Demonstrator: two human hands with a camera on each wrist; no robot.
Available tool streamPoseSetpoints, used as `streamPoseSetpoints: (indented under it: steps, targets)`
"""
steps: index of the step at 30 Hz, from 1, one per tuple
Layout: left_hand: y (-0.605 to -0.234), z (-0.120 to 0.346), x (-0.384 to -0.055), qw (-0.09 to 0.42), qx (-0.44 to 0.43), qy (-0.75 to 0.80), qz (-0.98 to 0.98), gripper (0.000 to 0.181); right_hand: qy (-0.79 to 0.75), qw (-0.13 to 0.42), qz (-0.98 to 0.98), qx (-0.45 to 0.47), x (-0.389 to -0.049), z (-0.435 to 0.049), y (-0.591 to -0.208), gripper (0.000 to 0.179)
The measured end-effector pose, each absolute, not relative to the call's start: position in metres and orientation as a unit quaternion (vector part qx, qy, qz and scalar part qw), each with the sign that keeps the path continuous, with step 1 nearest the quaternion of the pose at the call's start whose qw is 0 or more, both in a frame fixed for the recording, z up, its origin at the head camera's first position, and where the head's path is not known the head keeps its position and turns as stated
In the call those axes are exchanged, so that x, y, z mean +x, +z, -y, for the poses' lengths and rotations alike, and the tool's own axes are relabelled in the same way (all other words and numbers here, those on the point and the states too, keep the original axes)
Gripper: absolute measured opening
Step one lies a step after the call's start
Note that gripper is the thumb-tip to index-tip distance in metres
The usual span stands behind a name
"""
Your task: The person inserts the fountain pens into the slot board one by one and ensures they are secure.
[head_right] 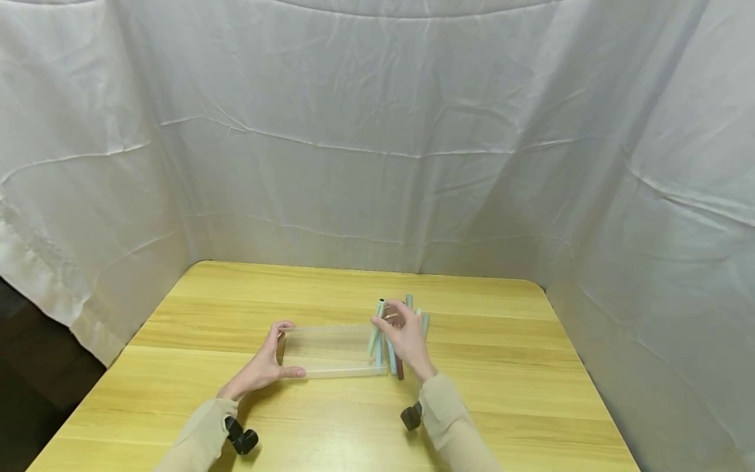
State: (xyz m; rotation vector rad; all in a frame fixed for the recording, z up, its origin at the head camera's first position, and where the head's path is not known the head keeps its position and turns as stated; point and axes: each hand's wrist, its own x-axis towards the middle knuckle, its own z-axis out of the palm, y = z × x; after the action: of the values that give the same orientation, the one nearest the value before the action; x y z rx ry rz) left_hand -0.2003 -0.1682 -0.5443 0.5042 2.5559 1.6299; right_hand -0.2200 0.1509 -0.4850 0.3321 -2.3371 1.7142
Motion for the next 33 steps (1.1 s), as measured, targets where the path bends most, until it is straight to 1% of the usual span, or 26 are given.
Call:
streamPoseSetpoints:
  steps: [6,10,16,19,24,27,30,33]
  targets:
    - [-0.544,0.169,-0.201,0.037,0.161,0.534,-0.829,0.099,0.569,0.091,0.809,0.117,-0.215,-0.15,-0.489,0.032]
    - [-0.544,0.169,-0.201,0.04,0.159,0.536,-0.828,0.099,0.557,0.094,0.816,0.122,-0.213,-0.149,-0.49,0.033]
    - [-0.544,0.169,-0.201,0.049,0.154,0.537,-0.828,0.099,0.516,0.124,0.837,0.134,-0.213,-0.148,-0.494,0.03]
    - [-0.545,0.169,-0.2,0.044,0.159,0.535,-0.828,0.098,0.508,0.128,0.839,0.144,-0.213,-0.148,-0.496,0.03]
    - [-0.545,0.169,-0.2,0.04,0.164,0.535,-0.828,0.098,0.492,0.142,0.84,0.182,-0.214,-0.148,-0.498,0.036]
    - [-0.544,0.169,-0.2,0.045,0.158,0.537,-0.827,0.099,0.469,0.169,0.839,0.218,-0.216,-0.148,-0.501,0.041]
    - [-0.544,0.168,-0.2,0.046,0.155,0.538,-0.827,0.099,0.444,0.195,0.839,0.249,-0.217,-0.146,-0.502,0.04]
    - [-0.543,0.168,-0.2,0.043,0.158,0.535,-0.829,0.099,0.426,0.214,0.84,0.259,-0.217,-0.144,-0.503,0.038]
